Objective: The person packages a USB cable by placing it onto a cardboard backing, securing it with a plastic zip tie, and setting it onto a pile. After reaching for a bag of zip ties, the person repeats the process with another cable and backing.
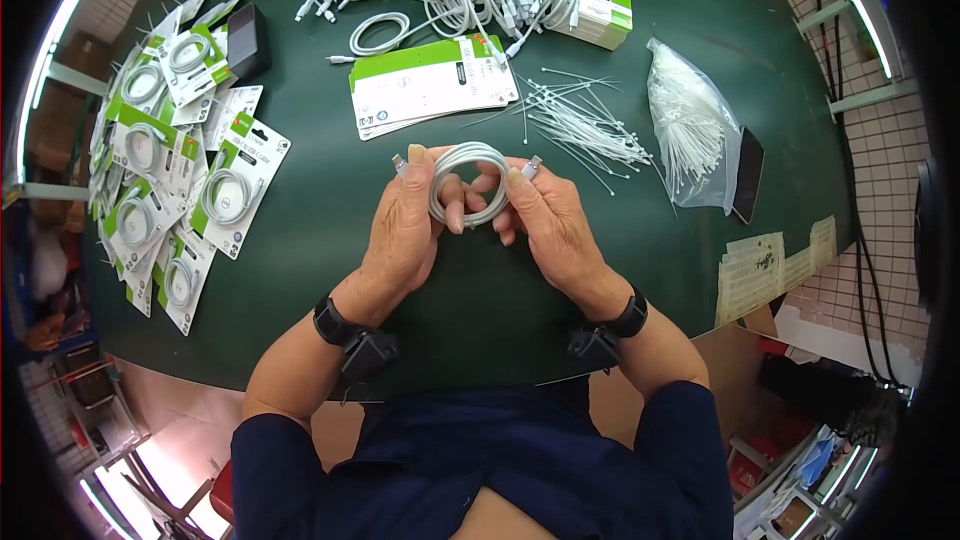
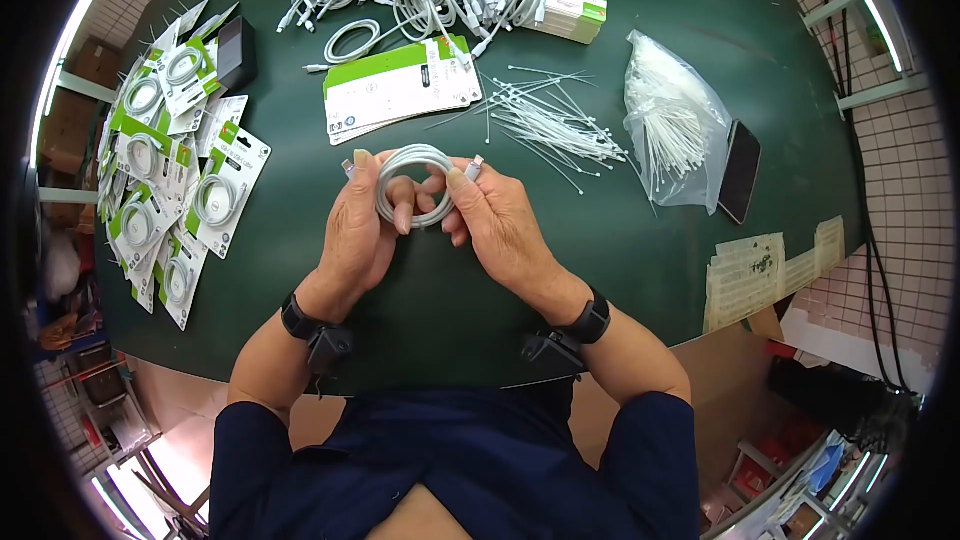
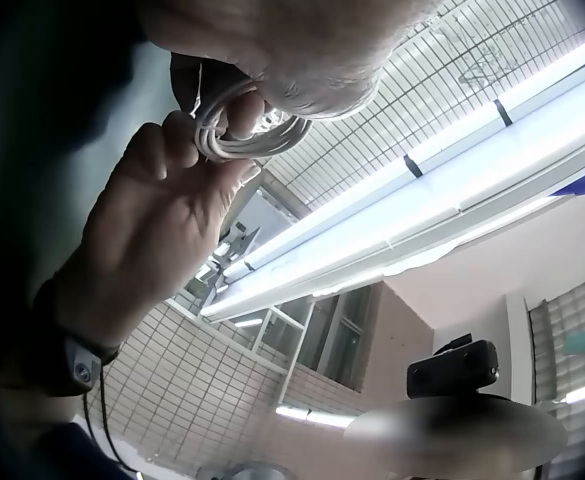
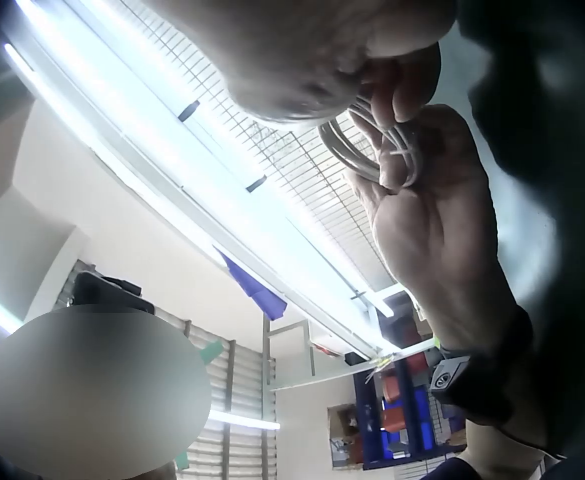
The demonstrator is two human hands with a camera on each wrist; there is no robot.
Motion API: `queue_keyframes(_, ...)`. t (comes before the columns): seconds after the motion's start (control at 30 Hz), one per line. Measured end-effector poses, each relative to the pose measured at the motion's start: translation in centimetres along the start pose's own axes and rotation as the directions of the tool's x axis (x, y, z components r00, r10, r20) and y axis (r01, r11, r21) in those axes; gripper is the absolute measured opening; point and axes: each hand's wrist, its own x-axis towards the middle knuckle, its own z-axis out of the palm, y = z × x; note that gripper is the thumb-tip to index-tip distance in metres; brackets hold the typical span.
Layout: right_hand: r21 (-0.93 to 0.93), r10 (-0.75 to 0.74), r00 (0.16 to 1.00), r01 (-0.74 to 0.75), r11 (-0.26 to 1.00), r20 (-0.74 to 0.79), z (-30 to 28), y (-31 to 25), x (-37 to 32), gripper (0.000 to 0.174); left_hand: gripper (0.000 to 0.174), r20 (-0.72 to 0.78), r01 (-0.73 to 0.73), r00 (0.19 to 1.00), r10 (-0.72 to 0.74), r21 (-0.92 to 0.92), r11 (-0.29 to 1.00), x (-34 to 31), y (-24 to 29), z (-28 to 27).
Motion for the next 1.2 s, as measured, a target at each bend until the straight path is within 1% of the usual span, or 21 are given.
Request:
queue_keyframes(0.1, 0.095, -0.002, 1.000, 0.002, 0.995, 0.000, 0.2, -0.1, 0.1, 0.045, 0.067, 0.096, 0.020, 0.995, -0.024, 0.041, 0.999, 0.4, 0.1, -0.4)
queue_keyframes(0.2, 0.185, 0.016, 1.000, -0.016, 0.983, 0.004, 0.5, 0.0, -0.2, 0.048, 0.072, 0.020, -0.013, 1.000, 0.008, 0.284, 0.959, 0.2, 0.4, -0.3)
queue_keyframes(0.23, 0.202, 0.014, 1.000, -0.016, 0.979, 0.012, 0.5, 0.3, -0.2, 0.050, 0.072, 0.060, -0.013, 0.998, -0.003, 0.262, 0.965, 0.4, 0.2, -0.1)
queue_keyframes(0.27, 0.180, 0.016, 1.000, -0.011, 0.984, -0.024, 0.4, 0.5, -0.3, 0.050, 0.071, 0.008, 0.044, 0.999, -0.047, 0.177, 0.983, 0.4, -0.1, 0.0)
queue_keyframes(0.3, 0.171, 0.026, 1.000, -0.025, 0.985, -0.003, 0.3, 0.6, -0.3, 0.050, 0.070, -0.046, 0.099, 0.994, -0.095, 0.092, 0.991, 0.4, -0.3, 0.0)
queue_keyframes(0.33, 0.160, 0.031, 0.999, -0.034, 0.987, 0.026, 0.2, 0.6, 0.0, 0.050, 0.070, -0.018, 0.095, 0.995, -0.094, 0.078, 0.992, 0.3, -0.5, 0.0)
queue_keyframes(0.37, 0.135, 0.018, 1.000, -0.019, 0.991, 0.011, 0.2, 0.5, 0.2, 0.050, 0.070, -0.045, 0.123, 0.991, -0.125, -0.040, 0.992, 0.5, -0.6, 0.0)
queue_keyframes(0.43, -0.051, -0.156, 0.987, 0.157, 0.986, 0.027, 0.5, 0.5, 0.0, 0.049, 0.069, -0.091, 0.162, 0.977, -0.193, -0.271, 0.949, 0.7, -0.6, -0.1)
queue_keyframes(0.47, -0.070, -0.167, 0.986, 0.168, 0.983, 0.026, 0.1, 0.3, 0.1, 0.049, 0.069, -0.076, 0.152, 0.981, -0.180, -0.280, 0.948, 0.6, -0.6, -0.2)
queue_keyframes(0.57, -0.029, 0.099, 0.990, -0.096, 0.995, 0.101, -1.0, 0.2, 0.3, 0.046, 0.064, -0.027, 0.097, 0.994, -0.103, -0.168, 0.981, 0.4, -0.2, -0.5)
queue_keyframes(0.6, -0.036, 0.091, 0.991, -0.088, 0.995, 0.098, -1.1, 0.3, 0.4, 0.046, 0.064, -0.019, 0.090, 0.995, -0.094, -0.169, 0.981, 0.7, 0.2, -0.7)
queue_keyframes(0.67, -0.027, 0.034, 0.998, -0.032, 0.999, 0.059, -1.0, 0.5, 0.4, 0.040, 0.061, 0.008, 0.049, 0.999, -0.051, 0.185, 0.982, 1.1, 1.3, -0.9)
queue_keyframes(0.7, -0.012, 0.013, 0.999, -0.012, 1.000, 0.043, -0.7, 0.8, 0.3, 0.038, 0.059, 0.017, 0.033, 0.999, -0.041, 0.360, 0.932, 0.9, 1.7, -1.1)
queue_keyframes(0.73, 0.006, 0.023, 0.998, -0.023, 1.000, 0.051, -0.7, 1.0, 0.4, 0.038, 0.059, 0.000, 0.049, 0.999, -0.053, 0.369, 0.928, 1.2, 1.5, -1.0)
queue_keyframes(0.8, -0.062, 0.085, 0.996, -0.085, 0.994, -0.012, -0.8, 1.6, 0.5, 0.037, 0.053, 0.038, 0.058, 0.997, -0.069, 0.242, 0.968, 1.2, 1.1, -0.9)
queue_keyframes(0.87, -0.101, 0.090, 0.995, -0.087, 0.991, 0.033, -1.1, 1.3, 0.7, 0.039, 0.063, 0.041, 0.028, 0.997, -0.061, 0.555, 0.831, 0.6, 2.3, 0.6)
queue_keyframes(0.97, -0.044, 0.120, 0.981, -0.115, 0.992, 0.153, -1.3, 0.4, 0.6, 0.037, 0.066, -0.021, 0.117, 0.991, -0.129, 0.578, 0.807, 0.6, 2.7, 0.0)
queue_keyframes(1.03, -0.177, 0.126, 0.968, -0.088, 0.980, 0.217, -1.4, -0.1, 0.3, 0.037, 0.058, 0.066, 0.033, 0.992, -0.105, 0.676, 0.736, 0.5, 2.6, 0.3)
queue_keyframes(1.07, -0.169, 0.126, 0.966, -0.089, 0.982, 0.224, -1.3, -0.3, 0.3, 0.037, 0.058, 0.056, 0.040, 0.993, -0.107, 0.680, 0.732, 0.4, 2.7, 0.2)
queue_keyframes(1.17, -0.338, 0.097, 0.953, 0.006, 0.941, 0.289, -1.6, -1.0, 0.2, 0.036, 0.045, 0.089, 0.009, 0.988, -0.126, 0.784, 0.620, 0.4, 2.9, 0.6)
queue_keyframes(1.2, -0.337, 0.096, 0.954, 0.006, 0.942, 0.285, -1.8, -0.8, 0.2, 0.036, 0.045, 0.092, 0.007, 0.988, -0.127, 0.785, 0.620, 0.5, 2.7, 0.7)
